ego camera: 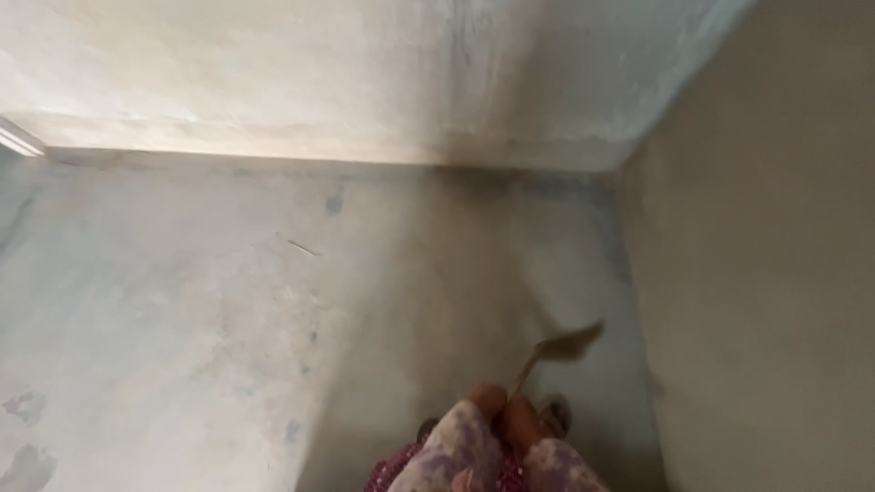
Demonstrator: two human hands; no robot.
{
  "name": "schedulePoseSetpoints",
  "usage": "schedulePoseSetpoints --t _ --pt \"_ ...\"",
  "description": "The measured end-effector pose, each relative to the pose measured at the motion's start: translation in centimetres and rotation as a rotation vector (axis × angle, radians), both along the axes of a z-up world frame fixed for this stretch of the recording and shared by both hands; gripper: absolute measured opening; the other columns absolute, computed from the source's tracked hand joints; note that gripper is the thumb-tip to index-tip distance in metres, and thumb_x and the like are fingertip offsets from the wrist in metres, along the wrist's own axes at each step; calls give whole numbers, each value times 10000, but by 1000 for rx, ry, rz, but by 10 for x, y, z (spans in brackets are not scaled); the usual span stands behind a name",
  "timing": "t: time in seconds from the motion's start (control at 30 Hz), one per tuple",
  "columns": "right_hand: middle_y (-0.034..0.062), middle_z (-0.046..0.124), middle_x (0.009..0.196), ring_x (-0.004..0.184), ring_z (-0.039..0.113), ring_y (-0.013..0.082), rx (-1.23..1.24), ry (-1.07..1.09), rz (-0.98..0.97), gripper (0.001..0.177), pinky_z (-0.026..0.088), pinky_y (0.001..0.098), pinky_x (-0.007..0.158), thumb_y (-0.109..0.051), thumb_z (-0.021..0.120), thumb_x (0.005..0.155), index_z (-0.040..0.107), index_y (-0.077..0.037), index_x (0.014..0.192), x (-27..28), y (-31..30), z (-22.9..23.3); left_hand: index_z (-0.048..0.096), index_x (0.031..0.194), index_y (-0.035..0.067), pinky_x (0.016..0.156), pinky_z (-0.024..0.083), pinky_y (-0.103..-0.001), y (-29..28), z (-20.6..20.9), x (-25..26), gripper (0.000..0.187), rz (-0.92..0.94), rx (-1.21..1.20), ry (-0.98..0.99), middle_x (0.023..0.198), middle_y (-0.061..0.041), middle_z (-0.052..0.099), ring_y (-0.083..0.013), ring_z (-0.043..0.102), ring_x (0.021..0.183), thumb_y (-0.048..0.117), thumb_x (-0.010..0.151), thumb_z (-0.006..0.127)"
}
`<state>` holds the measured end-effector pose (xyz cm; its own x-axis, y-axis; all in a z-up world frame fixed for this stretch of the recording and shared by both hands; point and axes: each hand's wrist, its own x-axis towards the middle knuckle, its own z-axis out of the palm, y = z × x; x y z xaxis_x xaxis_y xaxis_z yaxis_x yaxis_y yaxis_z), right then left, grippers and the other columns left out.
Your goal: The person sweeps a metal window grille and the adjacent floor using a traditional straw broom. They brush the grille from top to bottom and then sweep the floor along the wall and corners.
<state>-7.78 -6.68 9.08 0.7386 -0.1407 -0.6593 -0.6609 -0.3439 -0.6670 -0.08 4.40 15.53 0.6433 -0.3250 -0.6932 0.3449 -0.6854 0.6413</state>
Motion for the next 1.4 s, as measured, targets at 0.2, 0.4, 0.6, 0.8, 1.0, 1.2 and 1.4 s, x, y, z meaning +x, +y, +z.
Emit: schedulePoseSetpoints --t 0.2,0.4,0.6,0.8,1.0,1.2,1.4 --pt "92 614 856 651 508 190 137 122 64 322 375 325 545 -253 471 1040 659 -73 1231 40 10 21 734 1072 50 772 572 -426 28 -47 -20 275 -427 299 -326 977 -160 733 -313 715 895 223 858 736" --pt "62 620 683 454 479 149 245 258 107 362 332 303 401 -272 460 1048 740 -65 1146 63 46 87 704 1055 46 754 568 -411 43 -131 -3 308 -345 458 -505 931 -132 751 -297 721 879 299 887 753" --pt "86 573 623 401 458 147 246 -63 5 355 333 313 360 -279 492 1034 700 -68 1230 65 68 102 659 1075 127 652 610 -409 44 -102 -9 202 125 -59 -197 898 -119 746 -259 755 776 193 897 589" --pt "82 578 727 458 449 144 78 106 -302 342 358 308 386 -314 406 1074 575 -39 1188 73 51 -8 662 1073 119 693 596 -415 84 -51 -63 229 107 -17 -291 914 -127 741 -287 738 815 196 858 646" --pt "143 560 626 405 455 240 222 257 -433 329 299 387 369 -243 412 1042 573 22 933 99 40 26 664 1071 110 735 582 -421 97 3 -80 270 97 30 -383 929 -134 736 -315 720 853 198 819 703" --pt "26 516 578 409 388 120 354 409 175 280 224 307 355 -189 453 1001 661 -27 904 123 87 100 666 1069 101 776 568 -426 116 -27 -49 320 130 105 -470 945 -141 732 -342 702 891 199 779 760" --pt "28 573 652 468 467 130 100 196 460 325 339 307 405 -257 445 1005 669 -87 1169 133 147 140 668 1067 94 810 557 -430 151 -85 37 365 151 173 -535 958 -147 728 -364 686 923 199 746 808"
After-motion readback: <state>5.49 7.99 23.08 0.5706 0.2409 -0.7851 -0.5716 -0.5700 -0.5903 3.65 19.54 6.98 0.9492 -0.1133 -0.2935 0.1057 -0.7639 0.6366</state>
